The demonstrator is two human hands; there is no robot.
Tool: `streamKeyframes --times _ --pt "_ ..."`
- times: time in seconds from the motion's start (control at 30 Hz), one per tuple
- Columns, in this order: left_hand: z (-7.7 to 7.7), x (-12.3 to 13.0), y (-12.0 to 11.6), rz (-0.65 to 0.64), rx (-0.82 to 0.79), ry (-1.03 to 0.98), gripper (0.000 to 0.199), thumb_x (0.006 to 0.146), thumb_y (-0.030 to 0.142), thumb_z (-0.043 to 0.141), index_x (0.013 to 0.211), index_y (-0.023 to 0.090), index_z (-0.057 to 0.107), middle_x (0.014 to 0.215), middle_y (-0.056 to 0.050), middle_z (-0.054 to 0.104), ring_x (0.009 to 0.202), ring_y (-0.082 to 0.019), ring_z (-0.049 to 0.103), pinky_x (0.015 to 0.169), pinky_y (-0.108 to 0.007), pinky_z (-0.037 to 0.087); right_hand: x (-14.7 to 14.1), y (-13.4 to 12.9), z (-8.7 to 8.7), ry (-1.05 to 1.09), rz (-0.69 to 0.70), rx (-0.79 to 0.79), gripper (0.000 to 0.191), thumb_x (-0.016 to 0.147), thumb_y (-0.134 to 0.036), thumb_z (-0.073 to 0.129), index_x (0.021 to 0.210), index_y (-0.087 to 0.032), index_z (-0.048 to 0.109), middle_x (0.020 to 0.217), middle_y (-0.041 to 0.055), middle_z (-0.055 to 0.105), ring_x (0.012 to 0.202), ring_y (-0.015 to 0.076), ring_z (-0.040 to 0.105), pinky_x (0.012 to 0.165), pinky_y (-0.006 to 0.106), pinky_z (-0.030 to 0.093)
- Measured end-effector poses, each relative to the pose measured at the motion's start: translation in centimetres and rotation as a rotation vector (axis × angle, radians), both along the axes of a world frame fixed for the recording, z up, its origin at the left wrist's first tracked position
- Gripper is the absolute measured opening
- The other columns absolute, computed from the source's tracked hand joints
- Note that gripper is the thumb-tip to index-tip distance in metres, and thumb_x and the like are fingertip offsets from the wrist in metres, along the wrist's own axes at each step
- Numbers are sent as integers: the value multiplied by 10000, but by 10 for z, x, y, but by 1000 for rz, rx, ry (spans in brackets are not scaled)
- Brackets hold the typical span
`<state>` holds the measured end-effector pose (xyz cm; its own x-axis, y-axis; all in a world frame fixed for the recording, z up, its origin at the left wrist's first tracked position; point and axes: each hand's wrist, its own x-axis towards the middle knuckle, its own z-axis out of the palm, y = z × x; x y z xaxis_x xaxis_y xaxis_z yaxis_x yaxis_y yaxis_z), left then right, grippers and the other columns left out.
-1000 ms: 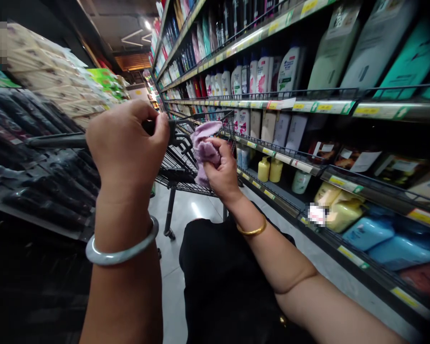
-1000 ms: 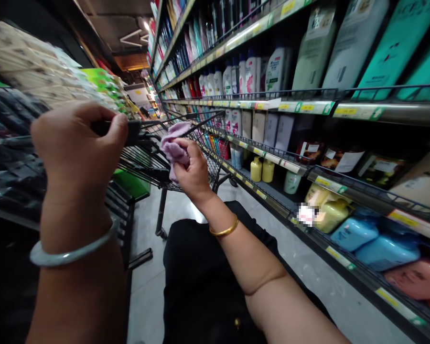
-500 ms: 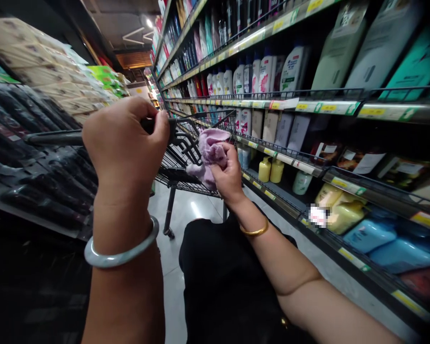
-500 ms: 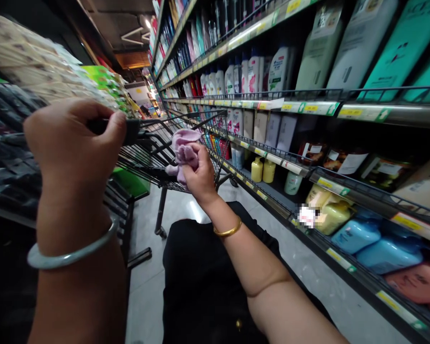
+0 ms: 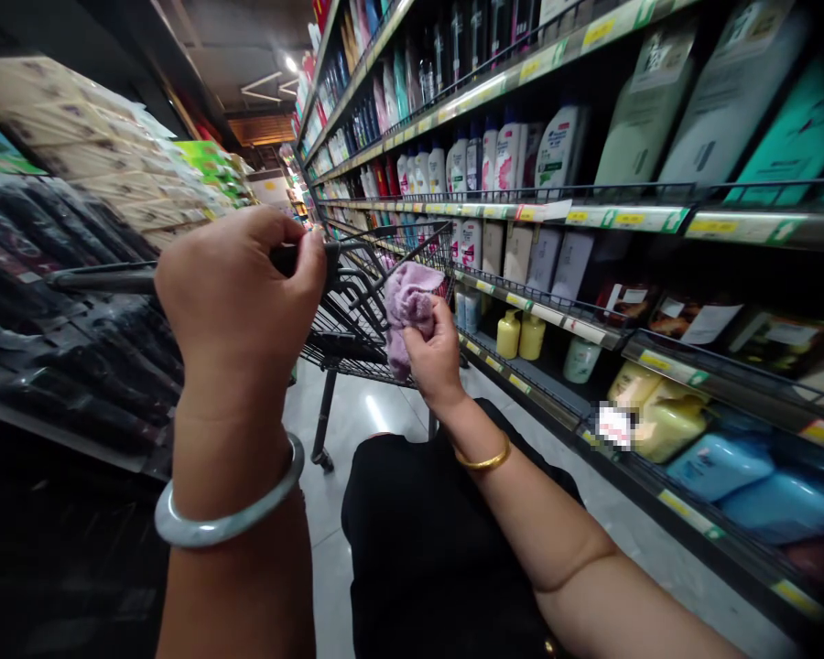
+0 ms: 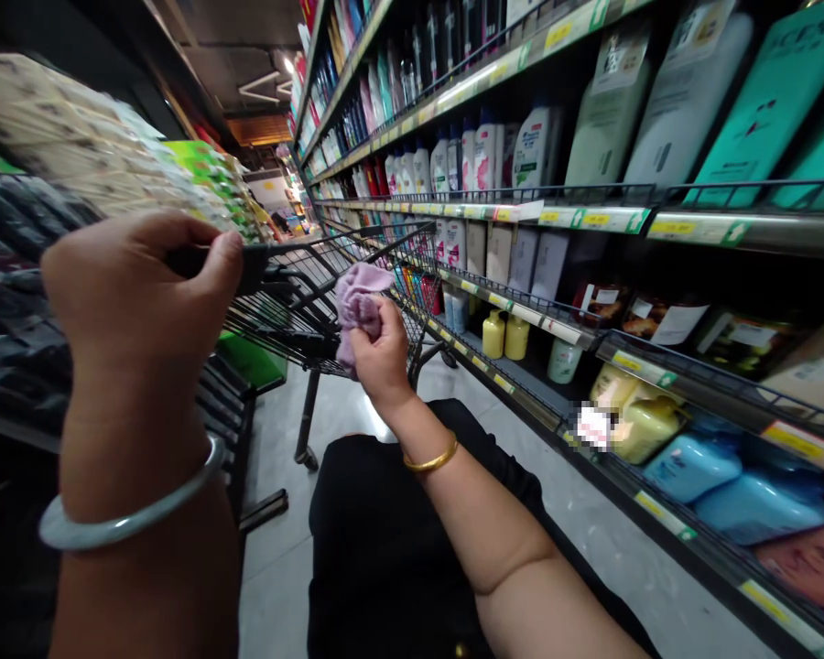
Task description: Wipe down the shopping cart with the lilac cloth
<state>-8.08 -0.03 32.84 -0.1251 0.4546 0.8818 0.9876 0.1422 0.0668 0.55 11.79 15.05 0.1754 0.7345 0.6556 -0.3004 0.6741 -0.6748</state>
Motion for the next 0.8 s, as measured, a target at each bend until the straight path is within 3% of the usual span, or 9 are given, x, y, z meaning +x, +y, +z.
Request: streamKeyframes --times 0.1,0.2,0.27,0.37,0.43,0.5,0.67,0.73,0.8 --pt "1 0 -1 12 -5 3 375 953 492 574 1009 218 823 980 -89 811 886 -249 688 739 -374 361 -2 -4 9 20 48 36 249 809 -213 648 1055 -250 633 1060 24 675 1009 183 640 1002 350 541" --pt "2 0 -3 14 -29 0 362 954 473 568 1006 212 814 977 -99 809 879 -254 688 729 -374 367 -7 0 -7 17 17 -212 231 779 -218 627 1010 -227 623 981 13 676 939 184 637 972 377 553" --pt "2 -1 -3 14 -50 -4 362 956 469 565 1012 210 812 966 -98 807 865 -256 687 715 -376 362 -8 -3 -5 51 -10 -277 219 792 -218 605 1011 -221 618 955 6 677 898 173 638 934 367 574" --pt "3 -2 -5 0 -43 -6 350 956 469 566 1012 220 806 947 -78 799 848 -252 675 712 -374 356 -4 -22 32 113 0 72 260 854 -212 596 1111 -248 620 1046 20 689 942 161 665 902 333 604" --pt "3 -1 -5 -3 -45 -3 311 924 457 605 964 215 795 906 -78 783 817 -257 657 693 -376 339 0 -32 65 27 -21 374 325 871 -194 615 1186 -276 616 1172 42 682 1081 182 671 995 379 602" --pt "3 -1 -4 -3 -65 -7 260 884 442 644 918 221 776 863 -79 763 780 -260 638 670 -377 320 3 -31 89 -66 -84 544 325 868 -181 647 1174 -290 628 1206 41 684 1200 211 649 1097 442 568" --pt "4 -2 -3 0 -50 -16 301 945 472 550 912 250 750 876 -77 756 797 -255 654 682 -373 349 3 -19 97 -20 -231 357 265 858 -117 592 1090 -242 614 1045 36 679 1017 179 663 975 379 605" --pt "3 -3 -4 0 -57 -16 280 937 446 558 875 237 734 851 -74 747 773 -247 649 675 -371 341 5 -27 97 -37 -241 446 276 864 -121 583 1107 -250 603 1051 35 674 1031 184 661 973 383 600" --pt "3 -4 -6 -59 -82 -32 216 907 390 594 833 224 710 822 -66 731 750 -237 636 669 -369 332 8 -34 99 -112 -212 668 290 885 -145 598 1147 -271 605 1129 44 682 1130 204 655 1038 421 577"
